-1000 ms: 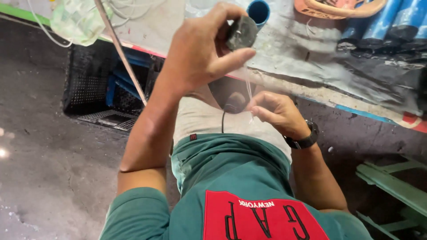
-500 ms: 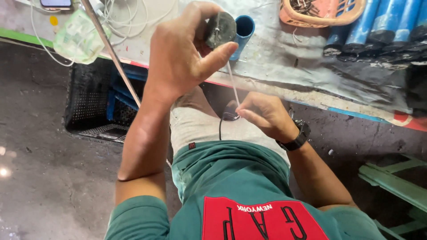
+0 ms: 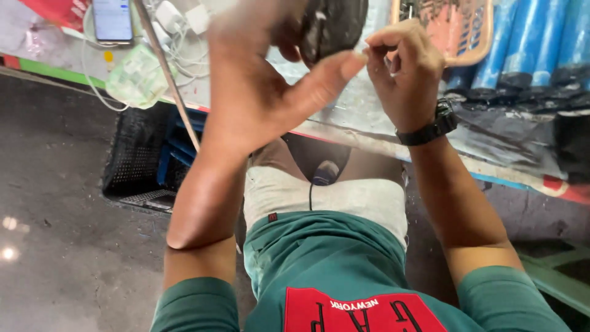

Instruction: Assembling candle molds by threading wicks through metal bases and fitting them into blue tubes.

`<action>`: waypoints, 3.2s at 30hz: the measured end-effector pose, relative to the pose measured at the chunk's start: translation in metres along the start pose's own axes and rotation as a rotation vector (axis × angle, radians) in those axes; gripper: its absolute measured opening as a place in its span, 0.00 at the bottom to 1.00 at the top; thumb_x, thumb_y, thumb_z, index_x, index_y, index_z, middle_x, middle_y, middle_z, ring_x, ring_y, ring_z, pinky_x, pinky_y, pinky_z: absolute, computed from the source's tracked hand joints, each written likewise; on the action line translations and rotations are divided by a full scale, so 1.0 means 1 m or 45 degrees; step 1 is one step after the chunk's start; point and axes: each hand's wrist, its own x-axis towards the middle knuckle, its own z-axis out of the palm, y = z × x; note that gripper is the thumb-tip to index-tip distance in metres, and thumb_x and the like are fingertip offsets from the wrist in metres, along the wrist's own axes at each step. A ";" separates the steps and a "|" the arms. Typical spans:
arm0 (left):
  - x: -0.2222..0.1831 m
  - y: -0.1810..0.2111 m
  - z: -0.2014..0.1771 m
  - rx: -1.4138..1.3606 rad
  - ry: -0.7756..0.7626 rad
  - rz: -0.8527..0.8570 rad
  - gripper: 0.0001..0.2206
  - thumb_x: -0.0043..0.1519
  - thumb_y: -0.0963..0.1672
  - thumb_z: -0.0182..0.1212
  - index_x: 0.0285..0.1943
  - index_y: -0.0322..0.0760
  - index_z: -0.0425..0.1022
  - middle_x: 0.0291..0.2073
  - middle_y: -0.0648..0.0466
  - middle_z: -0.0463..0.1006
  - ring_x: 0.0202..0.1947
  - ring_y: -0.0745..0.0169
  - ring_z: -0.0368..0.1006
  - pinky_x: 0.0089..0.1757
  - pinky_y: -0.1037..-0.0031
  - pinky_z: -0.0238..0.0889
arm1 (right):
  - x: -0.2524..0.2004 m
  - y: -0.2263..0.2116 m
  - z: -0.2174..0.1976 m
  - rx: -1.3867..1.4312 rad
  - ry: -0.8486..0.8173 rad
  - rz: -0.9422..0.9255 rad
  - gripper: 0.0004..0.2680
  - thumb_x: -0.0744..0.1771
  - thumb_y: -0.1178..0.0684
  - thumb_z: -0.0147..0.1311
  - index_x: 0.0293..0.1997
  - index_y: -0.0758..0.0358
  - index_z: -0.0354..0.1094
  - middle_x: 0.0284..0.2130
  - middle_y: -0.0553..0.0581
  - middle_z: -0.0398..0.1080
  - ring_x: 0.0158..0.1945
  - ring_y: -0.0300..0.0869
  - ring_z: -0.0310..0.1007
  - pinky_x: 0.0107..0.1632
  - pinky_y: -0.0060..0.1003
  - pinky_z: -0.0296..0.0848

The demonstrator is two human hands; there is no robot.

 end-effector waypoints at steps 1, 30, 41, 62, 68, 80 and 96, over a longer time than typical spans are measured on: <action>-0.002 -0.001 0.000 0.015 0.003 -0.027 0.15 0.57 0.46 0.56 0.26 0.33 0.57 0.19 0.54 0.57 0.21 0.65 0.53 0.26 0.75 0.49 | 0.002 0.000 0.003 0.022 -0.038 -0.054 0.03 0.65 0.66 0.50 0.33 0.69 0.61 0.28 0.59 0.63 0.26 0.44 0.57 0.30 0.34 0.59; -0.022 -0.049 0.021 0.069 -0.074 -0.356 0.18 0.52 0.51 0.57 0.47 0.46 0.61 0.28 0.63 0.73 0.23 0.74 0.65 0.31 0.83 0.60 | 0.004 -0.004 -0.005 -0.622 -0.589 -0.479 0.01 0.62 0.58 0.51 0.31 0.60 0.63 0.39 0.60 0.63 0.39 0.49 0.65 0.33 0.38 0.68; -0.028 -0.058 0.028 0.162 -0.111 -0.426 0.18 0.51 0.52 0.55 0.48 0.47 0.62 0.35 0.64 0.74 0.27 0.71 0.70 0.31 0.80 0.62 | -0.002 0.015 0.011 -0.546 -0.797 -0.430 0.10 0.60 0.44 0.54 0.23 0.60 0.67 0.36 0.61 0.62 0.40 0.50 0.61 0.37 0.44 0.65; -0.043 -0.065 0.040 0.073 0.017 -0.398 0.20 0.52 0.51 0.58 0.49 0.44 0.62 0.33 0.57 0.75 0.26 0.71 0.70 0.30 0.83 0.64 | -0.003 0.001 0.002 -0.423 -0.392 -0.357 0.04 0.62 0.60 0.54 0.37 0.63 0.67 0.29 0.57 0.64 0.31 0.45 0.64 0.31 0.37 0.66; -0.041 -0.062 0.043 0.102 -0.030 -0.434 0.20 0.52 0.51 0.56 0.50 0.44 0.62 0.37 0.57 0.75 0.29 0.70 0.71 0.31 0.81 0.65 | -0.003 -0.003 0.004 -0.574 -0.324 -0.420 0.03 0.60 0.60 0.55 0.28 0.61 0.65 0.34 0.54 0.65 0.31 0.44 0.64 0.34 0.34 0.66; -0.040 -0.062 0.047 0.033 -0.019 -0.410 0.20 0.52 0.51 0.56 0.51 0.44 0.60 0.33 0.57 0.75 0.26 0.72 0.70 0.29 0.84 0.65 | -0.006 0.001 0.012 -0.258 -0.347 -0.326 0.03 0.62 0.62 0.52 0.33 0.70 0.64 0.42 0.64 0.61 0.44 0.52 0.63 0.43 0.43 0.65; -0.041 -0.062 0.052 -0.018 -0.008 -0.444 0.19 0.52 0.50 0.56 0.49 0.44 0.61 0.34 0.57 0.75 0.29 0.72 0.71 0.33 0.83 0.66 | -0.009 0.013 0.014 -0.402 -0.394 -0.265 0.09 0.57 0.63 0.52 0.38 0.66 0.67 0.41 0.60 0.60 0.40 0.49 0.63 0.38 0.40 0.69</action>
